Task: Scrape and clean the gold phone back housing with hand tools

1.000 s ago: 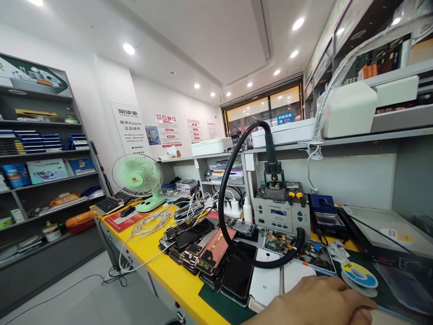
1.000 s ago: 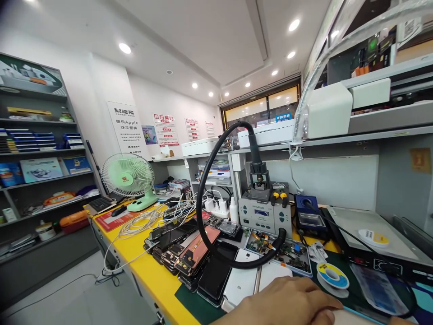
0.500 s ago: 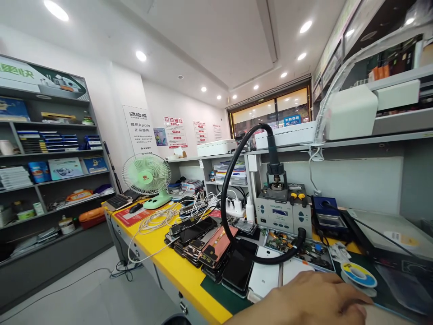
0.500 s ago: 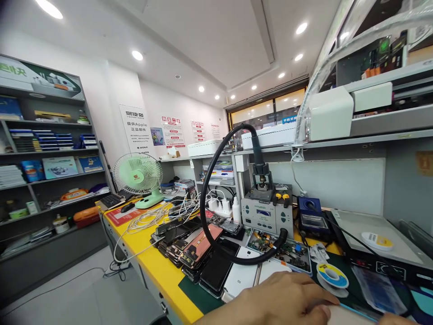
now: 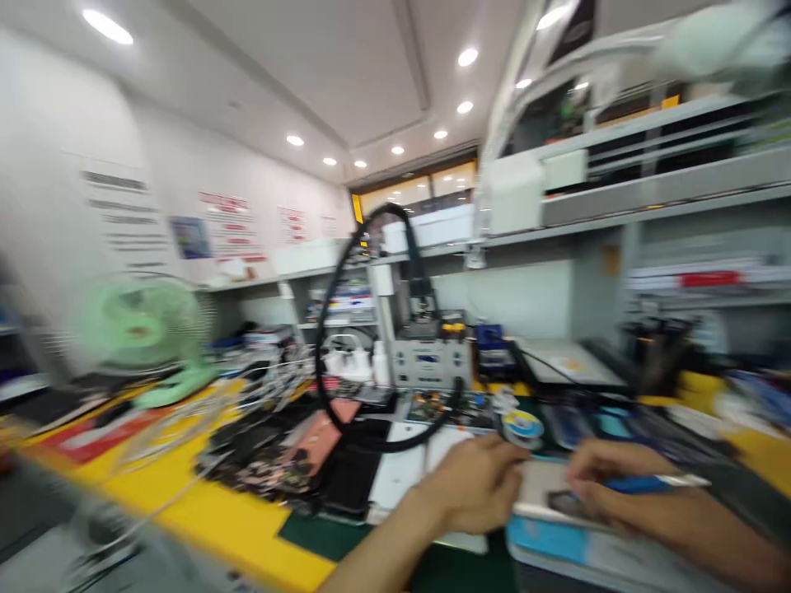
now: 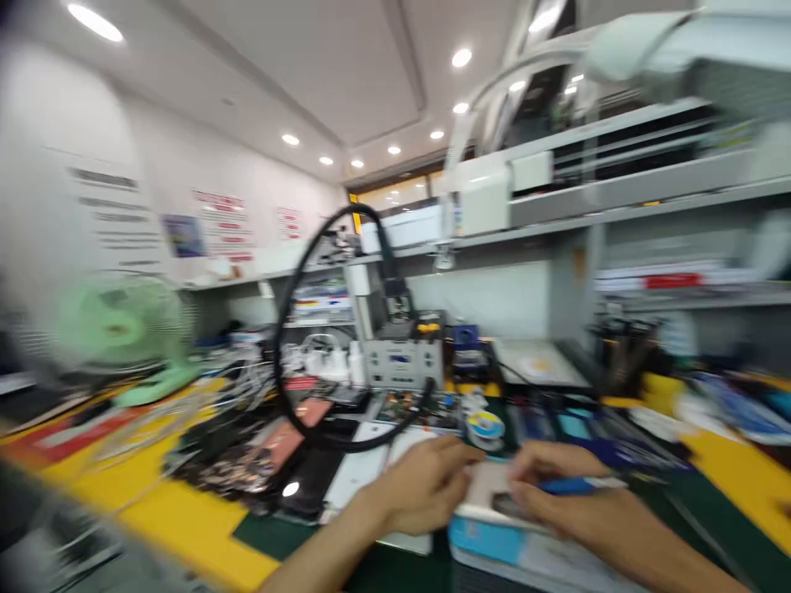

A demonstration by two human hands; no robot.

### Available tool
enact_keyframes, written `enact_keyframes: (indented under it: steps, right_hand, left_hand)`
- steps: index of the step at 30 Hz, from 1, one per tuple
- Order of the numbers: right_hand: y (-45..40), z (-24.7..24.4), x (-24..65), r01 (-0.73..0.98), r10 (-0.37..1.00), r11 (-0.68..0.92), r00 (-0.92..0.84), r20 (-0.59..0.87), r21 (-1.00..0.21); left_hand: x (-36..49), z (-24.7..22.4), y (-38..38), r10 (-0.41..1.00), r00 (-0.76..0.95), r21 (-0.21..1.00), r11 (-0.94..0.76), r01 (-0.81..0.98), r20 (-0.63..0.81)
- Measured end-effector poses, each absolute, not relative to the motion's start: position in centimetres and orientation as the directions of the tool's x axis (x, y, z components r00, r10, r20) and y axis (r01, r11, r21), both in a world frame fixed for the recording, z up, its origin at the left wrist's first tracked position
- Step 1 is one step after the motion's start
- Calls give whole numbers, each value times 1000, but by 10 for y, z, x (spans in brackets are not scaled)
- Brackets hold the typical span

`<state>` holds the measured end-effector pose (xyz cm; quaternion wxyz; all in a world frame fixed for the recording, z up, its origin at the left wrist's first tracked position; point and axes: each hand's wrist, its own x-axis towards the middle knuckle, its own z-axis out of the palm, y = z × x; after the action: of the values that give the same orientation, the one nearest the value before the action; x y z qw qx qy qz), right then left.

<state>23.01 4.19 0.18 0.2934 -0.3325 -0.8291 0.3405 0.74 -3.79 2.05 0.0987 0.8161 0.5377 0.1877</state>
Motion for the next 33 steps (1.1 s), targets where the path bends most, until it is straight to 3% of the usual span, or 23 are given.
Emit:
enact_keyframes:
  steps: [3,6,33]
  right_hand:
    - [37,20,234,231,720,347,-687,100,-909]
    - [37,24,229,173,726,286,-681,95,-942]
    - [38,20,231,98,739,259,-661,132,-961]
  left_hand:
    - [3,18,-35,913,336,426,-405,809,232]
    - [-1,16,-32,911,344,468,-413,781,228]
    - [1,9,-28,928,342,475,-369,799,145]
